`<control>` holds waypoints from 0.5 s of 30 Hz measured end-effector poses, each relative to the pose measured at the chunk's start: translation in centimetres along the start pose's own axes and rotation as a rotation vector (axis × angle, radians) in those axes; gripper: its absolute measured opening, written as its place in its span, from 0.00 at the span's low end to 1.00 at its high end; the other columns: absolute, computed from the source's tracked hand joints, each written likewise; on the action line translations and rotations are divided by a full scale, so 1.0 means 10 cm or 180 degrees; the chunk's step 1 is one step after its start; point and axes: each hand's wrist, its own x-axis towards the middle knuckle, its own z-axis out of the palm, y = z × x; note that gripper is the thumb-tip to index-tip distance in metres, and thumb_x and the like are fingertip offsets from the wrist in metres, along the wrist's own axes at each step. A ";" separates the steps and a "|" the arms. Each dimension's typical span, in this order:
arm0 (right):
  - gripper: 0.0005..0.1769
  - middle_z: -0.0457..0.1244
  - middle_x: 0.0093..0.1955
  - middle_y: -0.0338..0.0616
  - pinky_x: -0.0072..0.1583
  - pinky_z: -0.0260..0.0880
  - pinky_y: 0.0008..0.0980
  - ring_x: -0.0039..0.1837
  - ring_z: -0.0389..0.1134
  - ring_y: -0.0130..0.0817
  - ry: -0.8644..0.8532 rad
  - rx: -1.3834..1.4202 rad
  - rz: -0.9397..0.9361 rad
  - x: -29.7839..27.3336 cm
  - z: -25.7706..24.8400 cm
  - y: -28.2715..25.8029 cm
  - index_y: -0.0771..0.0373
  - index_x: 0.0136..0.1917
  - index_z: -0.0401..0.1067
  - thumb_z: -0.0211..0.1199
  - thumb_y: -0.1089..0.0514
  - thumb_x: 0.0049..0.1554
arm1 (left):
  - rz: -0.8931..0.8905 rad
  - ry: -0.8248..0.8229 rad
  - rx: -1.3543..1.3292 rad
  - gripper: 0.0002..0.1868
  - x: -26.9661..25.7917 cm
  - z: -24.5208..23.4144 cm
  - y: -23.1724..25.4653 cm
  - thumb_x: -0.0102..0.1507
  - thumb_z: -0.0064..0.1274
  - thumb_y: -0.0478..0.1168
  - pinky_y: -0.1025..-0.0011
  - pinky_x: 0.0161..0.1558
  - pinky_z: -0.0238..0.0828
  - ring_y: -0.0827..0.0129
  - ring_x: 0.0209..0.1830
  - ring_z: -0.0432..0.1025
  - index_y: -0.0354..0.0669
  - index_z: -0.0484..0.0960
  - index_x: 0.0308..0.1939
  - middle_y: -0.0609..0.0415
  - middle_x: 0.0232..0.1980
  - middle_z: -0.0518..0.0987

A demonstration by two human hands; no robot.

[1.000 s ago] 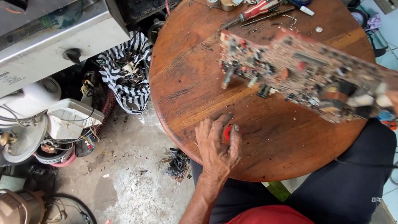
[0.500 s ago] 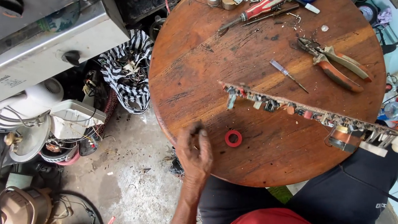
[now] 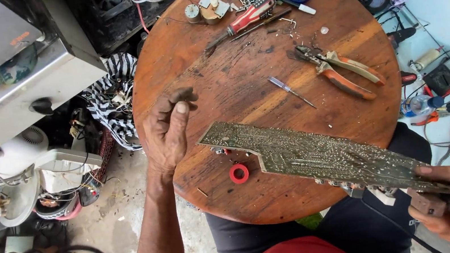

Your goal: The person uses a soldering iron to work on a green circuit board placed on a round wooden table. They hold the board with one hand and apply the soldering iron to various points on the board's surface, occasionally flipping the board to access different sides.

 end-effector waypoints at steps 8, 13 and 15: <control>0.36 0.58 0.48 0.67 0.36 0.61 0.35 0.44 0.62 0.54 -0.0326 -0.1300 -0.2701 0.02 1.47 0.48 0.65 0.82 0.57 0.68 0.53 0.67 | 0.0592 -0.1123 -0.0144 0.22 0.62 -0.07 0.20 0.73 0.40 0.52 0.72 0.34 0.80 0.63 0.40 0.80 0.40 0.80 0.57 0.43 0.55 0.83; 0.26 0.58 0.44 0.73 0.39 0.62 0.46 0.39 0.60 0.55 0.0124 -0.0778 -0.1603 0.05 1.37 0.43 0.73 0.60 0.62 0.64 0.47 0.64 | 0.0735 -0.2817 0.0564 0.19 1.23 0.64 0.40 0.65 0.57 0.37 0.59 0.50 0.80 0.56 0.57 0.77 0.42 0.79 0.61 0.41 0.64 0.79; 0.36 0.60 0.47 0.76 0.41 0.65 0.53 0.45 0.67 0.63 -0.0096 -0.0707 -0.2999 0.00 1.41 0.59 0.72 0.79 0.67 0.81 0.62 0.65 | 0.1086 -0.3246 0.1120 0.22 1.30 0.97 0.31 0.65 0.60 0.38 0.53 0.60 0.76 0.55 0.66 0.73 0.42 0.78 0.63 0.39 0.68 0.77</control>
